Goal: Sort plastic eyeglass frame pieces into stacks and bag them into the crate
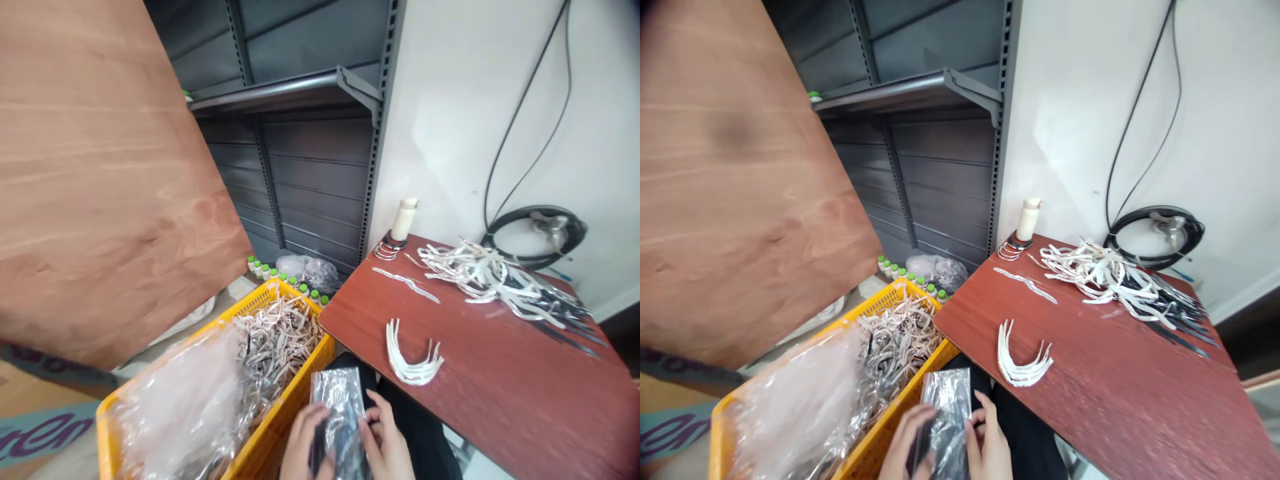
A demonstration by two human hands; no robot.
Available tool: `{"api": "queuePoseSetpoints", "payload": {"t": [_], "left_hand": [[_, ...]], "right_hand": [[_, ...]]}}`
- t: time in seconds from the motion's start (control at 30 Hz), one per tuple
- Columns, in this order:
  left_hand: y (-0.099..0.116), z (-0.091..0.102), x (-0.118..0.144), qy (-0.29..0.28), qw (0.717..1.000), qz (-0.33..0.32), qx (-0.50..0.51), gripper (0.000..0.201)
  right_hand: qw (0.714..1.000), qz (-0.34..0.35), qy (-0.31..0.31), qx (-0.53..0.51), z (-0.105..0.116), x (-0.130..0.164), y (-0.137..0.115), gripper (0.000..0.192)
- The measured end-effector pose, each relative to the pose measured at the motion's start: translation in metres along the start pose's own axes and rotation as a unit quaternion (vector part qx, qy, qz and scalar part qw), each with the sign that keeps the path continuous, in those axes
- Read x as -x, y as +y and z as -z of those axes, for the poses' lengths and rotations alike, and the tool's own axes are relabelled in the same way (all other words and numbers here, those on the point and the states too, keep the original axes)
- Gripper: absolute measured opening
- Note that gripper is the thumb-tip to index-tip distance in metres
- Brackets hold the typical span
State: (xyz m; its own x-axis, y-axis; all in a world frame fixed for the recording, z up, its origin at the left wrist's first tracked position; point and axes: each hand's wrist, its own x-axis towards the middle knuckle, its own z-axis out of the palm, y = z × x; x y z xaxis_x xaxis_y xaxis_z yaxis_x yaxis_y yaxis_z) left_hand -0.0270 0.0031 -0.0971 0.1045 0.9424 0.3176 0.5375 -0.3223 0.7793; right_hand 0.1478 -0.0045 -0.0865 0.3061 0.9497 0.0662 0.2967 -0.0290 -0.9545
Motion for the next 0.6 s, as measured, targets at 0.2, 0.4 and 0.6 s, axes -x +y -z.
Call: {"api": "queuePoseSetpoints", "payload": {"t": [0.2, 0.4, 0.6], "left_hand": [[-0.006, 0.021, -0.023, -0.077, 0.979, 0.179, 0.058, 0.039], [0.024, 0.047, -0.036, -0.076, 0.982, 0.165, 0.053, 0.041], [0.065, 0.096, -0.049, -0.076, 0.983, 0.168, 0.009, 0.045]], "right_hand": [[0.999, -0.017, -0.003, -0.037, 0.001, 0.006, 0.004, 0.055], [0.999, 0.017, -0.015, 0.025, 0.002, 0.010, -0.001, 0.051], [0.993, 0.110, -0.021, 0.036, 0.000, 0.014, -0.033, 0.031]]}}
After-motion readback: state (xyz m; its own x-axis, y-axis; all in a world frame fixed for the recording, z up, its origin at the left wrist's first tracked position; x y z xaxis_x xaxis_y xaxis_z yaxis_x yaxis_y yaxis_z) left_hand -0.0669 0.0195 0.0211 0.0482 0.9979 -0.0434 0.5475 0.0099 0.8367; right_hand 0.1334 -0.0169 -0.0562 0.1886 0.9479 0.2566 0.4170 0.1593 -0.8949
